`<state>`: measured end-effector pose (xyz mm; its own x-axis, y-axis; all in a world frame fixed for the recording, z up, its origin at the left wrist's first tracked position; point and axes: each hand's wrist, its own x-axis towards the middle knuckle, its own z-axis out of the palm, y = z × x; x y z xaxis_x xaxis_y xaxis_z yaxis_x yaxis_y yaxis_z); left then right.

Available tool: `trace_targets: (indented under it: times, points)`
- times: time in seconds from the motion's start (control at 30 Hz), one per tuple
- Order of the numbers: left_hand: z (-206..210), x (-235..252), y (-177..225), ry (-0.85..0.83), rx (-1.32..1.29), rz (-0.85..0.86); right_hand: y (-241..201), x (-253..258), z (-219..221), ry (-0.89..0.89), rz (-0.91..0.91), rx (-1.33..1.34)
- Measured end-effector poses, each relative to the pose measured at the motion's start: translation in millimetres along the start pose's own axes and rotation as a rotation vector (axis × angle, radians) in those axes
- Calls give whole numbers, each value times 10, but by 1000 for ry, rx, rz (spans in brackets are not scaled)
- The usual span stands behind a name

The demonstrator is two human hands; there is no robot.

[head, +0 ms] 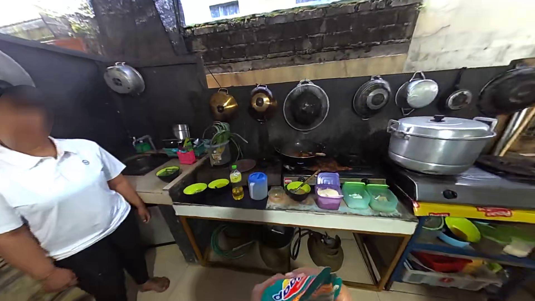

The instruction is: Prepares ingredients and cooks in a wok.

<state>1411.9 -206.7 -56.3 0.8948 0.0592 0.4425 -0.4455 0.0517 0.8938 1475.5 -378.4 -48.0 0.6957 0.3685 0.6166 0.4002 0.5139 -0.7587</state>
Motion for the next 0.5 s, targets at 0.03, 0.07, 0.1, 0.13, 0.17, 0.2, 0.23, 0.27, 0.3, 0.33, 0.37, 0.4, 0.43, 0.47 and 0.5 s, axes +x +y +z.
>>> trace_targets:
  times: [0.03,0.07,0.1,0.13,0.17,0.2,0.23,0.27,0.3,0.33,0.37,0.4,0.43,0.47,0.5]
  points:
    - [-26,217,-105,-10,21,33,108,161,-112,-1,-3,9]
    - [-42,410,-208,-16,23,40,238,306,-233,-1,-7,26]
    - [-57,591,-313,-22,25,41,338,453,-340,4,-6,41]
    - [-70,764,-417,-21,27,41,435,600,-446,3,-6,55]
    - [-81,935,-517,-18,35,42,533,748,-555,0,-6,65]
    - [-89,1107,-614,-14,43,43,632,892,-665,-1,-9,72]
    - [-97,1273,-715,-7,51,47,721,1032,-768,-1,-13,78]
    - [-102,1434,-819,4,57,53,796,1167,-864,-6,-16,82]
    - [-98,1584,-928,16,53,53,874,1298,-967,-13,-17,110]
    - [-86,1748,-1012,32,44,44,956,1455,-1074,-14,-14,139]
    - [-71,1917,-1060,54,28,19,1035,1634,-1169,-11,-10,161]
    - [-50,2065,-1075,89,-1,-27,1095,1807,-1239,-1,0,178]
    - [-18,2197,-1103,132,-20,-66,1142,1964,-1309,8,22,178]
    - [5,2331,-1171,173,-53,-78,1185,2119,-1383,12,46,177]
    - [7,2469,-1257,200,-84,-74,1232,2279,-1458,7,61,173]
